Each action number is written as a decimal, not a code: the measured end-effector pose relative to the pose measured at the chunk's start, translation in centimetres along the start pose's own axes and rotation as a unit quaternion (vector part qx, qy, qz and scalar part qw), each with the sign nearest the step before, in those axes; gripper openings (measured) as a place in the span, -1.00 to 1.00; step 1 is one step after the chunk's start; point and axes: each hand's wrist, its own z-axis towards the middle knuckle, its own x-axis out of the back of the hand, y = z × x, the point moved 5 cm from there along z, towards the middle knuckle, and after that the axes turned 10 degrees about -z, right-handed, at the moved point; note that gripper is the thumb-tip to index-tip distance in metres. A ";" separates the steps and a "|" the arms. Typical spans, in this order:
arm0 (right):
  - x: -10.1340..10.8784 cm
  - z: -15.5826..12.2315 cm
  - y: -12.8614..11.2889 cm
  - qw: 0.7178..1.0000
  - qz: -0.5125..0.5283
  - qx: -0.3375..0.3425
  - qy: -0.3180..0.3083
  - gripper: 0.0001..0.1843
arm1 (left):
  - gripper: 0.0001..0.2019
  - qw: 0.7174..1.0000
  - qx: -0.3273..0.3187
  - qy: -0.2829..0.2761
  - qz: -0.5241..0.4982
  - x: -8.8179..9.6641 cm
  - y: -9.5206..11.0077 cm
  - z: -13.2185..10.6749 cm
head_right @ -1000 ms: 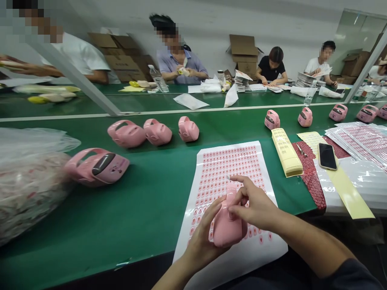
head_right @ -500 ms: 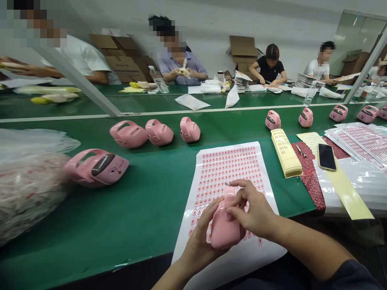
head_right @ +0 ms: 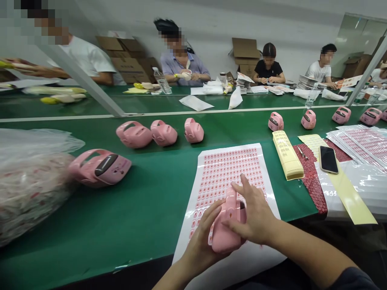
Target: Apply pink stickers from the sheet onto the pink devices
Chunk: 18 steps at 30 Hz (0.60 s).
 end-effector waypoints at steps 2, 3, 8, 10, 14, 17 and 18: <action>-0.7 0.4 1.0 0.994 0.069 -0.059 -0.053 -0.04 | -0.30 0.994 -0.075 -0.052 0.068 -0.5 0.6 0.0; -1.1 0.7 1.5 0.988 0.106 -0.081 -0.076 -0.04 | -0.25 0.983 -0.122 -0.080 0.109 -0.8 1.1 0.0; -3.2 2.0 4.1 0.944 0.257 -0.110 -0.174 -0.13 | -0.24 0.916 -0.251 -0.188 0.251 -1.9 3.3 -0.8; -4.1 2.2 4.7 0.922 0.296 -0.107 -0.226 -0.20 | -0.26 0.918 -0.245 -0.192 0.246 -1.9 3.6 -1.1; -3.7 2.9 6.4 0.935 0.253 -0.167 -0.182 -0.44 | -0.08 0.935 -0.186 -0.088 0.290 -0.4 1.5 -1.5; -0.9 5.3 7.6 0.982 0.069 -0.167 -0.055 -0.41 | -0.17 0.893 -0.142 -0.055 0.423 1.3 -1.8 -2.1; 0.1 6.6 7.9 0.987 -0.014 -0.158 -0.013 -0.38 | -0.20 0.862 -0.181 -0.083 0.466 1.4 -2.6 -2.5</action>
